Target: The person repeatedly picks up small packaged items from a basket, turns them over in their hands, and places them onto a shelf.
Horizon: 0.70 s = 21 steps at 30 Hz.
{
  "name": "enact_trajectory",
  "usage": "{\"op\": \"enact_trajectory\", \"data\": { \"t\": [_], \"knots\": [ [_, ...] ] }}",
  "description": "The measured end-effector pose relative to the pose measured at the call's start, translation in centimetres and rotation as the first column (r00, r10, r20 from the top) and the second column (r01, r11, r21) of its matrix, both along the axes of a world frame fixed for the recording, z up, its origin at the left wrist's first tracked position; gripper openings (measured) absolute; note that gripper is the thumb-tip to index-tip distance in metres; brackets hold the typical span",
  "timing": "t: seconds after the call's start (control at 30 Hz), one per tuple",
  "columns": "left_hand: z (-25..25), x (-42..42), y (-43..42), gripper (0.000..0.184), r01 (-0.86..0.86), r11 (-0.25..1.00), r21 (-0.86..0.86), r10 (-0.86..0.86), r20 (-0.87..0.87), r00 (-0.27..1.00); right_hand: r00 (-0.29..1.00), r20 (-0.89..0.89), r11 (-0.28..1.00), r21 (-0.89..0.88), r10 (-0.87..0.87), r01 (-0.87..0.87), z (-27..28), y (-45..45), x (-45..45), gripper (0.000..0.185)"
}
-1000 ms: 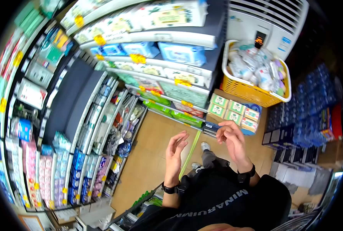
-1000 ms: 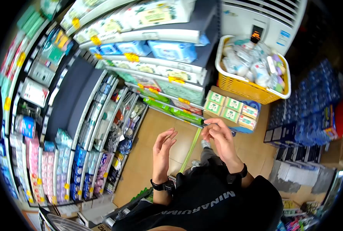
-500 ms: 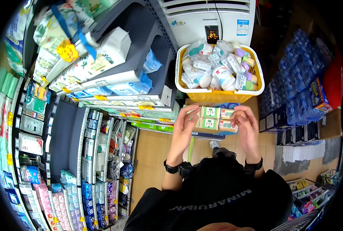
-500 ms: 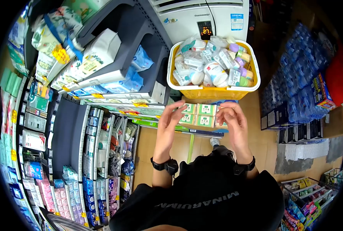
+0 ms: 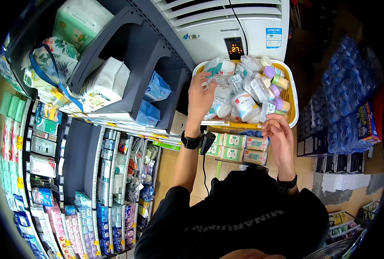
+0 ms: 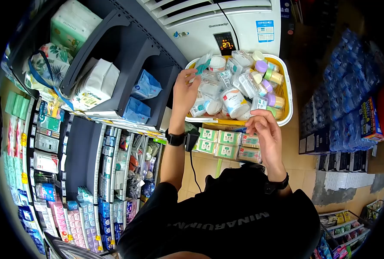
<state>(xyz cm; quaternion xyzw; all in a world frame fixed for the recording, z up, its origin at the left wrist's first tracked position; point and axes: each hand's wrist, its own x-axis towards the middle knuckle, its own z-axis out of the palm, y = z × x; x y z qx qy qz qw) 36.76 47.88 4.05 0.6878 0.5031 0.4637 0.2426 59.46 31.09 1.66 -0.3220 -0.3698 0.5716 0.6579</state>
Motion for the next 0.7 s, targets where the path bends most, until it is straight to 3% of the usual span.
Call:
{"op": "enact_trajectory", "data": {
  "t": [0.2, 0.37, 0.57, 0.7],
  "knots": [
    [-2.7, -1.3, 4.7, 0.048, -0.072, 0.996, 0.057, 0.082, -0.201, 0.976, 1.0, -0.002, 1.0, -0.012, 0.01, -0.01, -0.3, 1.3, 0.8, 0.026],
    [-4.0, -1.3, 6.6, 0.068, -0.023, 0.998, -0.058, 0.008, -0.243, 0.97, 1.0, -0.018, 1.0, -0.007, 0.022, -0.022, -0.6, 2.1, 1.1, 0.026],
    [-3.1, -0.7, 6.6, 0.072, -0.079, 0.968, -0.239, 0.021, -0.237, 0.971, 1.0, -0.005, 1.0, -0.011, 0.016, -0.016, -1.0, 2.4, 1.2, 0.026],
    [-4.7, -1.4, 7.5, 0.072, -0.091, 0.987, -0.133, 0.052, -0.275, 0.96, 1.0, -0.002, 0.999, -0.022, 0.023, -0.023, -1.0, 2.6, 1.3, 0.026]
  ]
}}
